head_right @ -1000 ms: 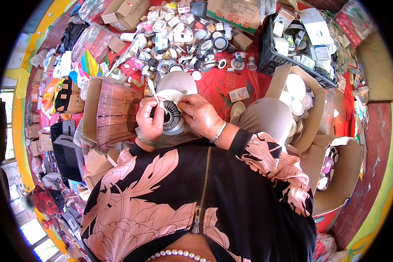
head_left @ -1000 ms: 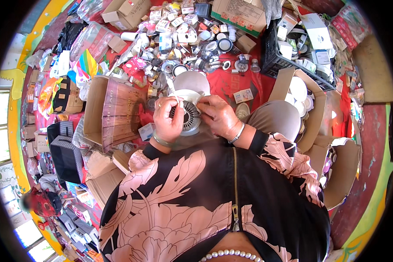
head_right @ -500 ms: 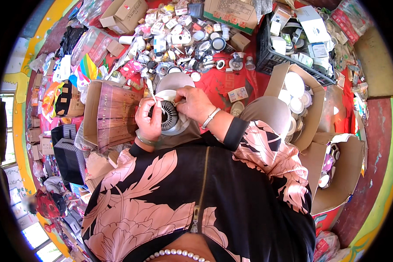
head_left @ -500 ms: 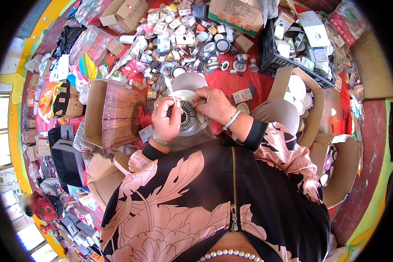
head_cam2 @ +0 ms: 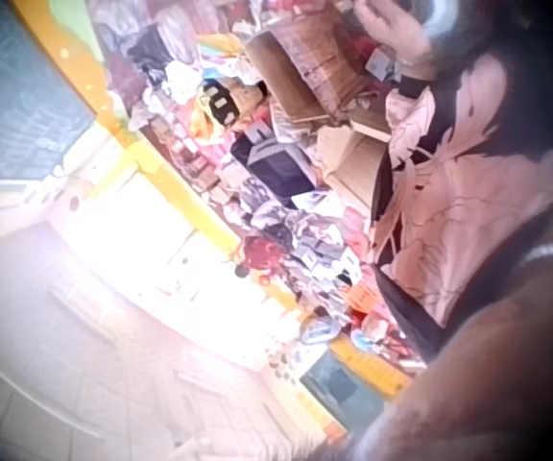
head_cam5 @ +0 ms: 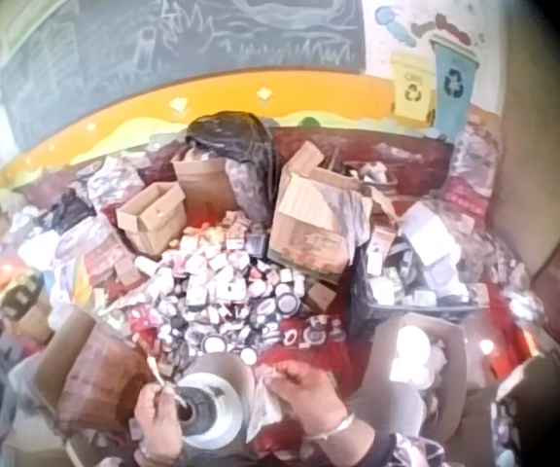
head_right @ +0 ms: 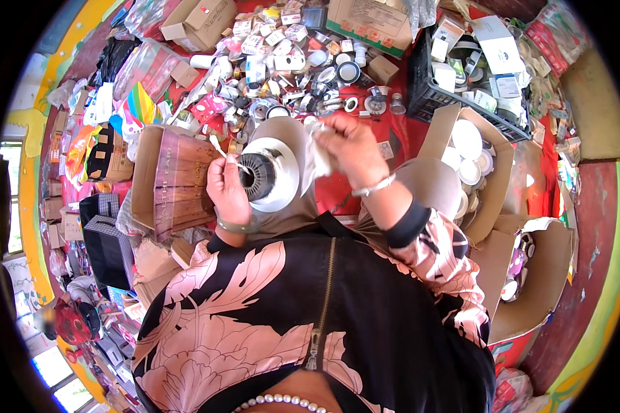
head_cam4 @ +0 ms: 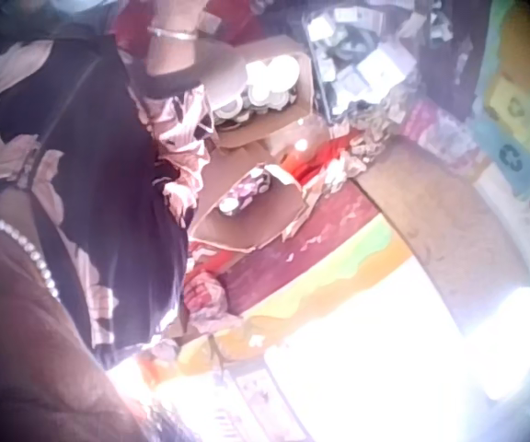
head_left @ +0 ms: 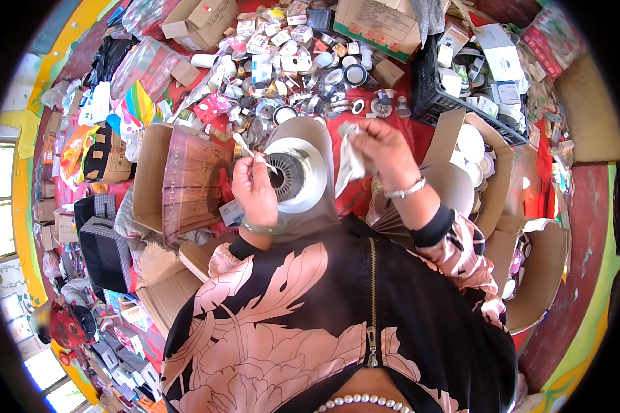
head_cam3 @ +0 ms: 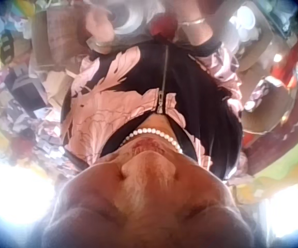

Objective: The person sits on the floor and wipes a small white fan with a cloth. They clean the fan's grill and body, turning it over to wipe different sides.

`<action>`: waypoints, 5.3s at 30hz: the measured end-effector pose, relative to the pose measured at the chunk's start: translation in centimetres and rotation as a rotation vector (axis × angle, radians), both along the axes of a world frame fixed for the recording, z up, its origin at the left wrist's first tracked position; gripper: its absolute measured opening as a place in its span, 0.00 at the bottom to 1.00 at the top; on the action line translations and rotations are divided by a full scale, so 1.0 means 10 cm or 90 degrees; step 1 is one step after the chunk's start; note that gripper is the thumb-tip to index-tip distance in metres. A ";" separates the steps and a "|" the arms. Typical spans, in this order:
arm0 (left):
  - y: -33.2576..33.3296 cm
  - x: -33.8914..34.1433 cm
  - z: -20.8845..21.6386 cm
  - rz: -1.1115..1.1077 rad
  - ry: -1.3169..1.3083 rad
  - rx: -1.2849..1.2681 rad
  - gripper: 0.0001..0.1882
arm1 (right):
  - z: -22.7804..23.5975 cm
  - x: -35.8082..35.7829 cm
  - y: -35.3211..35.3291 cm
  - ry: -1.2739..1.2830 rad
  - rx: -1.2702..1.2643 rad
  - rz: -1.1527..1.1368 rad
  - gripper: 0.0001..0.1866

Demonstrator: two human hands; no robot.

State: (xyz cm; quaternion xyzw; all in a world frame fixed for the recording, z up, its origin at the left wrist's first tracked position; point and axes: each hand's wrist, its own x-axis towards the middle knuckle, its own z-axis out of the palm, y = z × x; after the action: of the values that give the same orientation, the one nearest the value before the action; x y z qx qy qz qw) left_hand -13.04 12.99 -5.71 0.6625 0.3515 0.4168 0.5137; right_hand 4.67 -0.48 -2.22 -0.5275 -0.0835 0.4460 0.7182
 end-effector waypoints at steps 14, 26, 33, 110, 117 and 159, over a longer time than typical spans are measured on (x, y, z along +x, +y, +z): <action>0.06 -0.05 0.15 -0.198 0.247 0.283 0.38 | -0.34 -0.36 0.18 -0.572 -0.023 0.149 0.09; 0.00 0.01 0.04 -0.173 0.219 0.395 0.36 | -0.29 -0.39 0.35 -0.526 -0.247 0.098 0.13; 0.00 0.02 0.02 -0.179 0.220 0.402 0.36 | -0.33 -0.32 0.49 -0.614 -0.252 0.155 0.10; 0.04 0.04 -0.02 -0.156 0.183 0.336 0.33 | -0.45 -0.41 -0.09 -0.672 -0.069 0.107 0.04; 0.01 0.06 0.00 -0.155 0.193 0.364 0.33 | -0.42 -0.39 0.19 -0.697 -0.026 0.027 0.06; -0.09 0.07 0.06 -0.213 0.206 0.411 0.37 | -0.08 0.02 0.39 -0.970 0.034 0.395 0.08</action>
State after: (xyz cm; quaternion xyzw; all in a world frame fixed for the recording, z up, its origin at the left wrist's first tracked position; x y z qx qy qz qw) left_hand -12.33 12.13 -5.08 0.8950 0.1663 0.3065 0.2781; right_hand 4.86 3.38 -3.04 -0.6213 -0.7007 0.1414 0.3209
